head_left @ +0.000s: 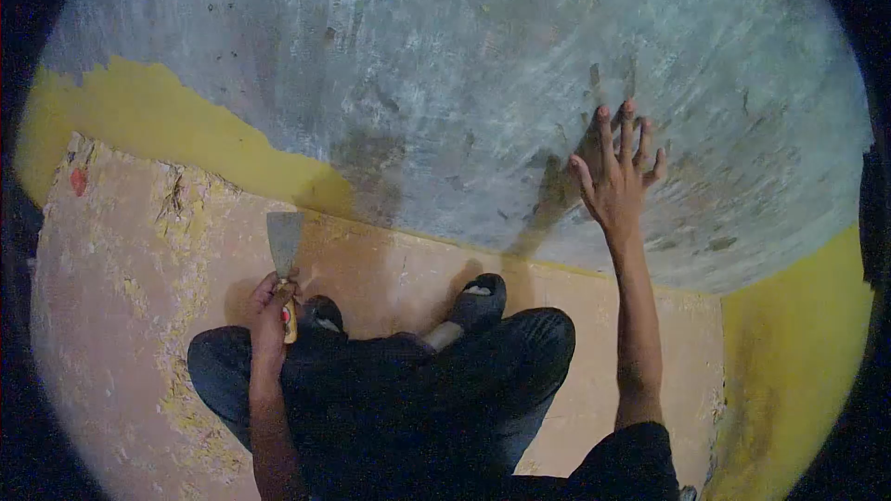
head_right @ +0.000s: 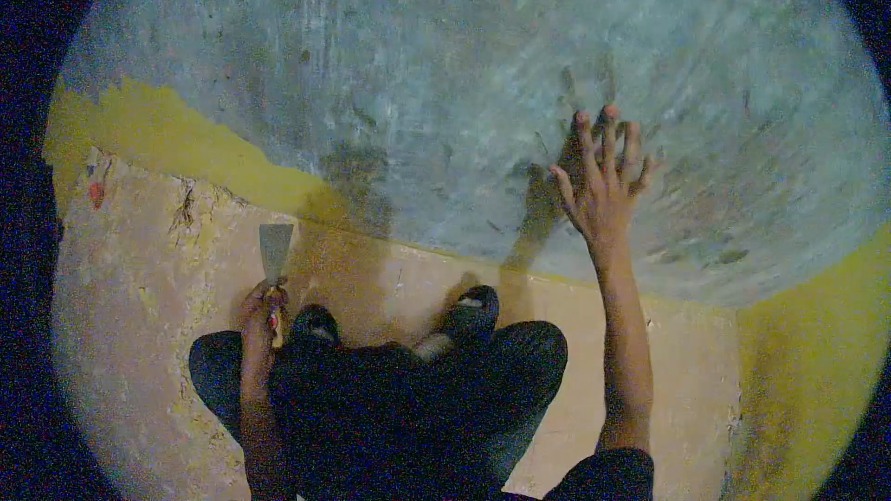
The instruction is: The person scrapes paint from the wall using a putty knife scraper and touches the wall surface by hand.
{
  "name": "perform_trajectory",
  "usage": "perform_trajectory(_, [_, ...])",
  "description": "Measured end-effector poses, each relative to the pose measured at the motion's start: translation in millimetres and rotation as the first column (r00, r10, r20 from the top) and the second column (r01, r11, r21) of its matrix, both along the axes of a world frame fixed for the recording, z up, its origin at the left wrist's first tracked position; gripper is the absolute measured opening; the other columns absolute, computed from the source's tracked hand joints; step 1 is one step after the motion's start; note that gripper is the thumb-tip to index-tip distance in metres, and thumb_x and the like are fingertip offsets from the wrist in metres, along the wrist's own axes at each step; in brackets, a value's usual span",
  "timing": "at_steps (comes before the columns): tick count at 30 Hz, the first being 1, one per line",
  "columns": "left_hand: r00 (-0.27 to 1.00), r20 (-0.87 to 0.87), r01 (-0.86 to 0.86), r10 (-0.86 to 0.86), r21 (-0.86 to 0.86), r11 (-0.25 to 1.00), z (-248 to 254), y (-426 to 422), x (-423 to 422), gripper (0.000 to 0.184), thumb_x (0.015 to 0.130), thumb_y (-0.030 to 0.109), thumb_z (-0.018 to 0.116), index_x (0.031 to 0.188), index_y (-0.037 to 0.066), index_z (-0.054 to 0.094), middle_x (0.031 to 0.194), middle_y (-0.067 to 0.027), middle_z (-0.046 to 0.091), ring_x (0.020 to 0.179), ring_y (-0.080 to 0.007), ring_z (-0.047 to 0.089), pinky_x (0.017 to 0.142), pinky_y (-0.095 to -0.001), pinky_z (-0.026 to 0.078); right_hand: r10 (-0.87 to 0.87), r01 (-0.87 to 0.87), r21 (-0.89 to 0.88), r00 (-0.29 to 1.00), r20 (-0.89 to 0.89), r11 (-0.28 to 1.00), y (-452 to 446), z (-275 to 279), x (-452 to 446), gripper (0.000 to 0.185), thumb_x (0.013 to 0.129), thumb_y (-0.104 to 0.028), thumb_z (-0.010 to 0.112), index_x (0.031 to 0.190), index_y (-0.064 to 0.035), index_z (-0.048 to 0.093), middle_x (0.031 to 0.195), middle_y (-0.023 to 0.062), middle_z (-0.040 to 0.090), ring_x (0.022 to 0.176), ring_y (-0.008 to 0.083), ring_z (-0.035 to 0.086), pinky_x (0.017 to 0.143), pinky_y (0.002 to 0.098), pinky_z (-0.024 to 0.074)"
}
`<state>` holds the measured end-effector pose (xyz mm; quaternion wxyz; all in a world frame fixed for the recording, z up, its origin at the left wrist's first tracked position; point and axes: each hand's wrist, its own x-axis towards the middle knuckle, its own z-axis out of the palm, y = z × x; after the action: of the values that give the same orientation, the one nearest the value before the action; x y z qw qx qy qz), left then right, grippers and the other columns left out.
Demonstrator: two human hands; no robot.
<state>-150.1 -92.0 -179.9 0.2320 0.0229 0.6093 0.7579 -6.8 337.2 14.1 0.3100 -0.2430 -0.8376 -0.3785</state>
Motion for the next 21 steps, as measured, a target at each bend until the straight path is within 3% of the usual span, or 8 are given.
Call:
perform_trajectory(8, [0.991, -0.122, 0.037, -0.050, -0.102, 0.994, -3.9, -4.9, 6.4, 0.027, 0.090, 0.014, 0.052, 0.112, 0.002, 0.059, 0.083, -0.0022, 0.059, 0.066, -0.0100, 0.055, 0.059, -0.0228, 0.044, 0.206, -0.198, -0.059, 0.954, 0.219, 0.978, -3.6, 16.3, 33.3, 0.065, 0.086, -0.062, 0.044, 0.134, -0.0186, 0.048, 0.144, 0.0128, 0.037, 0.128, 0.0319, 0.039, 0.104, 0.0561, 0.0231])
perform_trajectory(10, [0.993, -0.077, 0.081, -0.086, -0.069, 0.994, -4.6, 3.3, 15.0, 0.028, 0.090, 0.015, 0.052, 0.114, 0.001, 0.059, 0.083, -0.0022, 0.059, 0.065, -0.0100, 0.054, 0.059, -0.0228, 0.044, 0.535, -0.369, -0.722, 0.845, 0.002, 0.585, 2.5, 11.0, 45.4, 0.066, 0.087, -0.063, 0.042, 0.127, -0.0108, 0.054, 0.137, 0.0135, 0.046, 0.121, 0.0333, 0.047, 0.098, 0.0500, 0.0370])
perform_trajectory(11, [0.989, -0.123, 0.075, -0.082, -0.062, 0.995, -9.6, 0.9, 14.1, 0.029, 0.090, 0.015, 0.052, 0.115, 0.001, 0.059, 0.083, -0.0023, 0.058, 0.064, -0.0101, 0.054, 0.059, -0.0227, 0.044, 0.513, -0.352, -0.722, 0.858, 0.004, 0.595, -3.7, 4.1, 57.8, 0.066, 0.087, -0.063, 0.042, 0.127, -0.0108, 0.054, 0.137, 0.0135, 0.046, 0.121, 0.0333, 0.047, 0.098, 0.0500, 0.0370])
perform_trajectory(12, [0.982, -0.177, 0.060, -0.070, -0.057, 0.997, -10.7, -0.9, 11.4, 0.031, 0.090, 0.015, 0.053, 0.117, 0.000, 0.059, 0.083, -0.0024, 0.058, 0.063, -0.0103, 0.053, 0.059, -0.0226, 0.044, 0.533, -0.452, -0.891, 0.765, -0.362, 0.044, -10.6, -4.7, 66.8, 0.068, 0.089, -0.061, 0.041, 0.130, -0.0074, 0.050, 0.134, 0.0147, 0.049, 0.118, 0.0331, 0.050, 0.098, 0.0455, 0.0387])
perform_trajectory(13, [0.979, -0.188, 0.068, -0.078, -0.057, 0.996, -10.0, -0.7, 9.9, 0.031, 0.090, 0.015, 0.053, 0.117, 0.000, 0.059, 0.083, -0.0024, 0.058, 0.063, -0.0103, 0.053, 0.059, -0.0226, 0.044, 0.342, -0.471, -0.715, 0.652, -0.677, -0.516, -19.3, -11.1, 71.7, 0.070, 0.090, -0.060, 0.041, 0.133, -0.0040, 0.046, 0.131, 0.0159, 0.051, 0.114, 0.0329, 0.053, 0.097, 0.0411, 0.0404])
perform_trajectory(14, [0.978, -0.188, 0.078, -0.089, -0.069, 0.995, -10.6, -1.6, 8.5, 0.031, 0.090, 0.015, 0.054, 0.117, 0.000, 0.059, 0.082, -0.0024, 0.058, 0.064, -0.0102, 0.054, 0.059, -0.0220, 0.044, 0.344, -0.479, -0.711, 0.644, -0.683, -0.515, -30.5, -17.3, 74.7, 0.070, 0.090, -0.060, 0.041, 0.133, -0.0040, 0.046, 0.131, 0.0159, 0.051, 0.114, 0.0329, 0.053, 0.097, 0.0411, 0.0404])
perform_trajectory(16, [0.974, -0.202, 0.083, -0.098, -0.078, 0.993, -16.0, -1.4, 5.6, 0.032, 0.090, 0.014, 0.055, 0.118, 0.000, 0.058, 0.081, -0.0024, 0.057, 0.064, -0.0101, 0.054, 0.059, -0.0214, 0.045, -0.159, -0.409, -0.037, 0.433, -0.887, -0.912, -57.0, -32.9, 84.2, 0.081, 0.087, -0.064, 0.040, 0.135, 0.0016, 0.040, 0.131, 0.0200, 0.049, 0.116, 0.0316, 0.052, 0.096, 0.0435, 0.0405])
perform_trajectory(21, [0.979, -0.190, 0.063, -0.069, -0.041, 0.997, 0.7, 5.0, 24.8, 0.030, 0.089, 0.014, 0.055, 0.115, 0.000, 0.060, 0.080, -0.0020, 0.057, 0.061, -0.0098, 0.054, 0.058, -0.0219, 0.045, -0.434, -0.135, 0.412, 0.266, -0.861, -0.901, -95.4, -103.0, 79.7, 0.091, 0.080, -0.068, 0.050, 0.139, -0.0004, 0.034, 0.127, 0.0206, 0.051, 0.112, 0.0315, 0.052, 0.096, 0.0434, 0.0395])
